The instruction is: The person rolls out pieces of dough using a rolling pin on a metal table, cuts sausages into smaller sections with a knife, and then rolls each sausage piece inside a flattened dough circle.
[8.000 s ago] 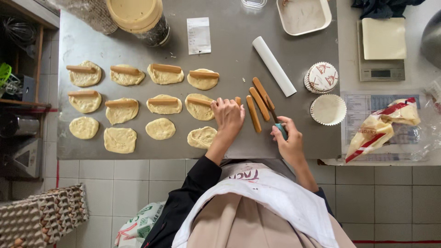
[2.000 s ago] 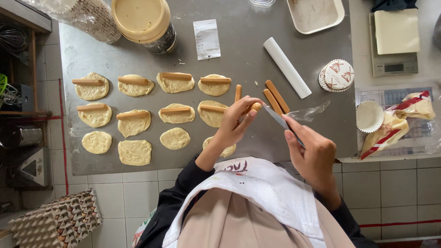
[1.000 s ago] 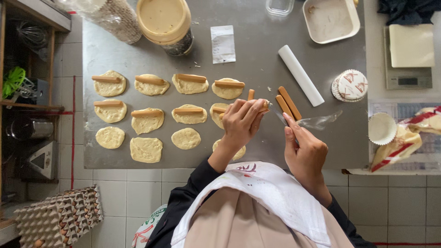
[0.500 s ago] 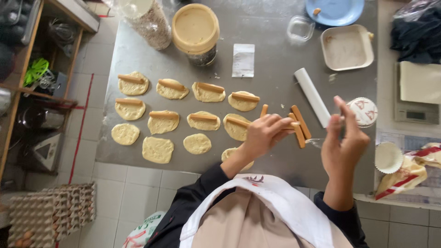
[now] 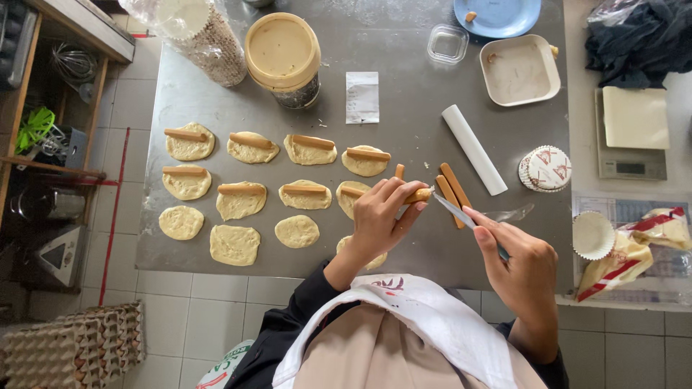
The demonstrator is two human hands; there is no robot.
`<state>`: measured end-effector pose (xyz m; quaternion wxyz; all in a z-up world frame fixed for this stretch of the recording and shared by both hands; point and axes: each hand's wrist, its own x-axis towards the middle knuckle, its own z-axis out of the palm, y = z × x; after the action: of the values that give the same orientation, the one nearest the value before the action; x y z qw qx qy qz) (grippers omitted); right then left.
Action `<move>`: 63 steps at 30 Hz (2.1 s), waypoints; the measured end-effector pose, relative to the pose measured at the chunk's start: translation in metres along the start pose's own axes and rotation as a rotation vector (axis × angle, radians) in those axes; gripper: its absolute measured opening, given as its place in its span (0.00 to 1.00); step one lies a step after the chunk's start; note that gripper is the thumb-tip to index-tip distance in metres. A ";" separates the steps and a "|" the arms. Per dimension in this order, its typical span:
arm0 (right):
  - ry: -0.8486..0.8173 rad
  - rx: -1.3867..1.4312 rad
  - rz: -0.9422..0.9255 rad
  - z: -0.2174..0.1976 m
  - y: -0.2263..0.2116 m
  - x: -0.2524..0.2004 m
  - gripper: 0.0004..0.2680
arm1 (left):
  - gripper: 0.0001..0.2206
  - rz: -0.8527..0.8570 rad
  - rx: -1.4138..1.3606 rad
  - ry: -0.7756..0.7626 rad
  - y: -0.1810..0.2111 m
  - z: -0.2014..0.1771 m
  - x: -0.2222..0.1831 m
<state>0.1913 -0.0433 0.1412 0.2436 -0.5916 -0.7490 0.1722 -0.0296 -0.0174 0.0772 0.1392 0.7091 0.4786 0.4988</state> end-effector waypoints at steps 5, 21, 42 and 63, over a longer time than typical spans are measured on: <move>-0.003 -0.059 0.000 -0.005 -0.004 0.001 0.12 | 0.11 0.017 0.010 -0.016 0.001 -0.004 0.002; 0.087 -0.031 -0.035 0.039 0.005 0.011 0.11 | 0.11 0.014 0.063 -0.042 -0.023 0.006 0.003; 0.169 0.648 0.405 0.097 0.025 0.047 0.09 | 0.21 -0.089 0.068 0.038 -0.029 0.031 -0.012; 0.371 0.915 0.056 0.128 -0.004 0.045 0.06 | 0.21 0.066 0.306 0.130 -0.007 0.003 -0.014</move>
<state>0.1074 0.0029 0.0450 0.6028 -0.4647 -0.5245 0.3815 -0.0317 -0.0244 0.0628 -0.0182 0.7037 0.5335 0.4689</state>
